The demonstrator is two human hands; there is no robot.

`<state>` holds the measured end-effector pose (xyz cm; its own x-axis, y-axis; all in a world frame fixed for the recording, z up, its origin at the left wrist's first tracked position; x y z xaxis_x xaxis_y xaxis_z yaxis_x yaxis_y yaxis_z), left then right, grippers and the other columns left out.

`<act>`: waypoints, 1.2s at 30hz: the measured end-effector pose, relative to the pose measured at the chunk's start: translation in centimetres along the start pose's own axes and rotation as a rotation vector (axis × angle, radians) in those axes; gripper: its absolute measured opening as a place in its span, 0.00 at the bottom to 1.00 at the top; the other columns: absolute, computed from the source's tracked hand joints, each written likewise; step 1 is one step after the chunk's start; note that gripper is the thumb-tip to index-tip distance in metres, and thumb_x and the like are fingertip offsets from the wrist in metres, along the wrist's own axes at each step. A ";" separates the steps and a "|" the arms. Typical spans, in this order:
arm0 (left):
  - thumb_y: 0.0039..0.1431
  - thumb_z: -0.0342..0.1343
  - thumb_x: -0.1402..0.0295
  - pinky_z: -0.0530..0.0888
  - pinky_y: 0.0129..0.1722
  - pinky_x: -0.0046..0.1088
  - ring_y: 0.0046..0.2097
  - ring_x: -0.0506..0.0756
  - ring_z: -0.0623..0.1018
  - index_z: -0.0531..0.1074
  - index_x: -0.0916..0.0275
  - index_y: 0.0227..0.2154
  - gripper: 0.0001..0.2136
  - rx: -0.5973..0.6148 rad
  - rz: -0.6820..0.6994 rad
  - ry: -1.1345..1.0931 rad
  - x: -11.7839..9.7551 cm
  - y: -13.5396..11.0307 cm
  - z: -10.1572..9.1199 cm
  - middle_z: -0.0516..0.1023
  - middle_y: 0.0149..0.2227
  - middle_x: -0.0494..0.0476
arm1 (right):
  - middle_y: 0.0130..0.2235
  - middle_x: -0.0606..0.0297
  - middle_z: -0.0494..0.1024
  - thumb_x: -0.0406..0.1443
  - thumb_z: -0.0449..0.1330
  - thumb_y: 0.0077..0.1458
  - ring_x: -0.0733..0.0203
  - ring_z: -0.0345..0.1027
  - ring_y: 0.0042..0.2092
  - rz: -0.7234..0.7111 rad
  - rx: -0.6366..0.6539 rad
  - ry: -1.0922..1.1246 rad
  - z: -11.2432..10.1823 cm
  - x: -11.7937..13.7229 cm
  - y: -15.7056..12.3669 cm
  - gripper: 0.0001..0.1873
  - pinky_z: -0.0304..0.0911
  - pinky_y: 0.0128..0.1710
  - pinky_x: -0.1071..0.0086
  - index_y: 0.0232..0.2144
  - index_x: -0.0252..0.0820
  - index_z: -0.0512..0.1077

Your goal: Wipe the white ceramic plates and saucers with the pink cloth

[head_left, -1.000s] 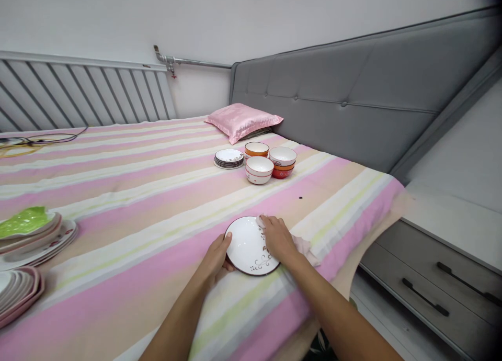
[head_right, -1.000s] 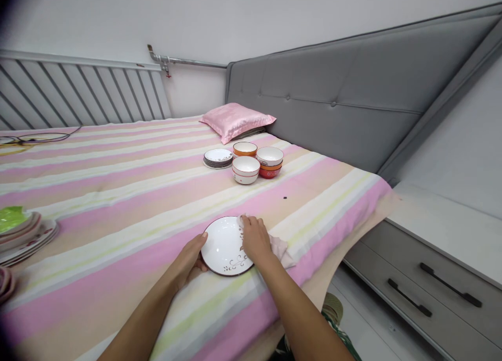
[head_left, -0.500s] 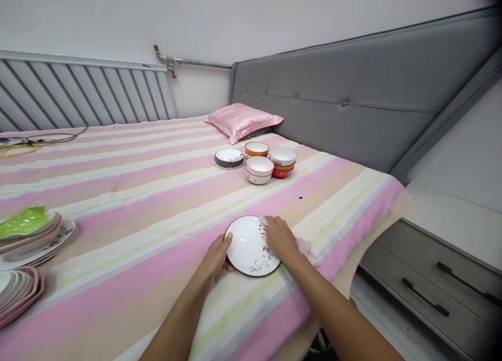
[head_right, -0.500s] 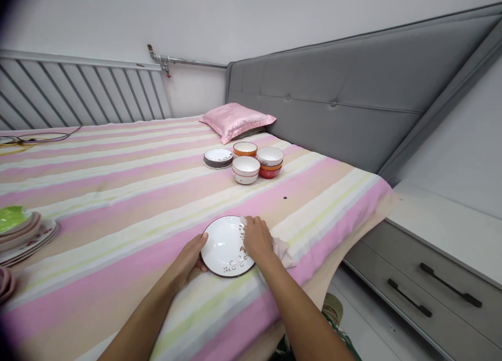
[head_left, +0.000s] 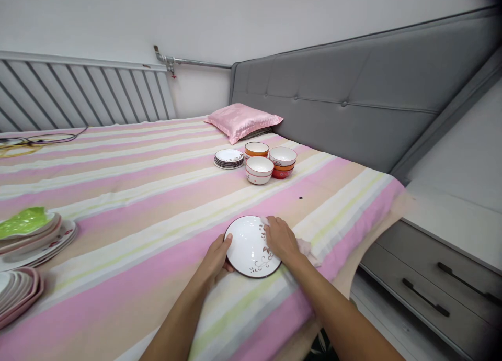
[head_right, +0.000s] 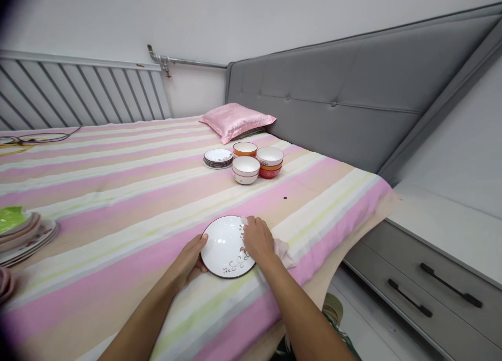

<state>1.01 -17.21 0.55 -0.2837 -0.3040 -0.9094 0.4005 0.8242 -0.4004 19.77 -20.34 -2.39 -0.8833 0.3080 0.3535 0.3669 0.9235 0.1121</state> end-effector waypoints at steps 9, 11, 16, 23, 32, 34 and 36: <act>0.50 0.49 0.51 0.67 0.24 0.29 0.18 0.49 0.67 0.66 0.65 0.41 0.22 -0.008 -0.005 -0.016 0.1 0.0 0.0 0.69 0.23 0.50 | 0.40 0.58 0.70 0.37 0.45 0.57 0.56 0.61 0.43 -0.001 -0.011 0.001 0.0 0.0 0.0 0.15 0.53 0.39 0.67 0.46 0.40 0.63; 0.50 0.49 0.51 0.68 0.25 0.29 0.18 0.49 0.67 0.66 0.65 0.41 0.23 -0.002 -0.002 -0.010 0.1 0.1 0.0 0.69 0.23 0.50 | 0.40 0.58 0.70 0.37 0.45 0.57 0.55 0.61 0.43 0.001 -0.009 0.000 0.0 -0.1 0.0 0.15 0.53 0.38 0.67 0.45 0.40 0.63; 0.51 0.48 0.51 0.68 0.25 0.28 0.19 0.49 0.67 0.66 0.65 0.40 0.22 -0.005 0.000 0.007 0.2 0.1 0.0 0.68 0.24 0.50 | 0.40 0.58 0.70 0.37 0.45 0.57 0.56 0.61 0.42 0.001 -0.013 -0.004 0.1 -0.1 0.0 0.15 0.52 0.38 0.68 0.45 0.40 0.63; 0.51 0.48 0.50 0.68 0.25 0.27 0.19 0.48 0.67 0.65 0.65 0.40 0.22 0.007 0.013 0.010 0.5 0.3 -0.1 0.68 0.25 0.50 | 0.41 0.58 0.70 0.37 0.46 0.57 0.56 0.61 0.43 -0.008 -0.027 0.009 0.2 -0.1 -0.1 0.15 0.52 0.39 0.67 0.45 0.40 0.63; 0.50 0.49 0.50 0.68 0.25 0.28 0.19 0.47 0.66 0.65 0.66 0.43 0.24 0.014 0.005 -0.010 0.6 0.4 -0.1 0.68 0.24 0.49 | 0.40 0.59 0.69 0.37 0.46 0.57 0.56 0.60 0.42 -0.002 -0.025 -0.005 0.1 0.0 -0.1 0.15 0.52 0.38 0.67 0.45 0.40 0.63; 0.51 0.49 0.50 0.68 0.25 0.28 0.19 0.48 0.67 0.65 0.66 0.43 0.25 0.013 0.013 -0.003 0.6 0.4 -0.1 0.68 0.24 0.50 | 0.41 0.58 0.69 0.37 0.46 0.57 0.56 0.60 0.42 -0.003 -0.025 -0.010 0.2 0.0 -0.1 0.15 0.52 0.39 0.68 0.45 0.40 0.63; 0.51 0.49 0.50 0.67 0.24 0.28 0.19 0.48 0.67 0.64 0.66 0.44 0.25 0.015 0.017 0.001 0.7 0.5 -0.1 0.68 0.24 0.50 | 0.40 0.58 0.69 0.37 0.46 0.56 0.56 0.60 0.42 -0.006 -0.028 -0.010 0.2 -0.1 -0.1 0.15 0.52 0.39 0.68 0.45 0.40 0.63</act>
<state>0.91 -16.97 -0.24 -0.2777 -0.2897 -0.9160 0.4183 0.8218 -0.3868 19.74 -20.36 -2.65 -0.8884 0.3051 0.3431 0.3697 0.9184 0.1405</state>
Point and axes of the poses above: each hand's wrist, its own y-axis towards the middle knuckle, its own z-axis out of the palm, x = y × z, the point moved 1 cm from there along y, towards the middle knuckle
